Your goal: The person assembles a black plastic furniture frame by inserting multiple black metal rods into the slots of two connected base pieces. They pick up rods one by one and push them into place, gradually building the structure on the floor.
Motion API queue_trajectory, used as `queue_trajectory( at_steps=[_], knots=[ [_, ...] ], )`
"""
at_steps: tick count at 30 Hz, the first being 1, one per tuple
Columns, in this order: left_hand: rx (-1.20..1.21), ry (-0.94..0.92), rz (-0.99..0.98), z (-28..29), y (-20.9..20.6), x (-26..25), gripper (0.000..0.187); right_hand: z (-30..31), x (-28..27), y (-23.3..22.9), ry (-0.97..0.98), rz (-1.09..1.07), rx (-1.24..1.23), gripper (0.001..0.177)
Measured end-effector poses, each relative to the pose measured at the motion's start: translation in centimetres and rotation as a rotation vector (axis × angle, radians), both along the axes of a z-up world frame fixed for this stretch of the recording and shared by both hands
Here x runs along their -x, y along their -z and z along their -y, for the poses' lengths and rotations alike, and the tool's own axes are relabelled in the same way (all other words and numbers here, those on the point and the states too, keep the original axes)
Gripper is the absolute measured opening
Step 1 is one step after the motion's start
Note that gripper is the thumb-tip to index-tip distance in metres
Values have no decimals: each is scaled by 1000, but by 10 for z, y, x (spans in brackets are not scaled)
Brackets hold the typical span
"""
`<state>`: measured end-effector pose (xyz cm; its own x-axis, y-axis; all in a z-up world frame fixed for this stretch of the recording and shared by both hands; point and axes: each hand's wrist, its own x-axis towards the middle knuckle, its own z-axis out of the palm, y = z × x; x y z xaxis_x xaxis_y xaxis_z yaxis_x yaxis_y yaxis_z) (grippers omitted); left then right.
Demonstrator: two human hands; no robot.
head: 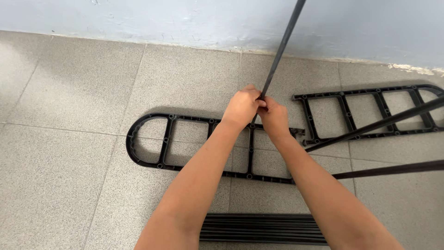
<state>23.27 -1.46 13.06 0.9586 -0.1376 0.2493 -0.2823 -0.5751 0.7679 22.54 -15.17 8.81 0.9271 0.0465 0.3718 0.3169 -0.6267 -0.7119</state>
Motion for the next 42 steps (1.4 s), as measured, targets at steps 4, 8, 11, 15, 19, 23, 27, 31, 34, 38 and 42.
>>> queue_trajectory(
  at_steps=[4, 8, 11, 15, 19, 23, 27, 31, 34, 38, 42],
  knots=[
    [4, 19, 28, -3, 7, -5, 14, 0, -3, 2, 6, -75, -2, 14],
    [4, 25, 55, -4, 11, -8, 13, 3, -2, 4, -44, -13, -22, 15],
    [14, 42, 67, -2, 12, -7, 14, 5, -1, 7, -21, 4, 13, 15],
    [26, 45, 56, 0, 15, -5, 14, 8, -2, 14, -34, 48, -2, 14],
    [28, 47, 71, -2, 14, -3, 14, 10, -3, 16, -21, 27, 55, 14],
    [48, 50, 74, -4, 9, 2, 15, 8, -1, 11, -14, -48, 59, 14],
    [35, 46, 23, -7, 2, 5, 17, 3, 2, 6, -20, -45, 65, 17],
    [79, 58, 42, -9, -4, 8, 24, 2, 2, 6, 12, -76, 100, 20],
    [146, 55, 26, -6, -3, 9, 29, 4, 0, 12, -26, -66, 85, 28],
    [175, 31, 31, 1, 3, 6, 28, 8, -8, 21, -55, -84, 88, 29],
    [99, -4, 72, 4, 10, 8, 23, 7, -13, 31, -49, -32, 135, 29]
  ],
)
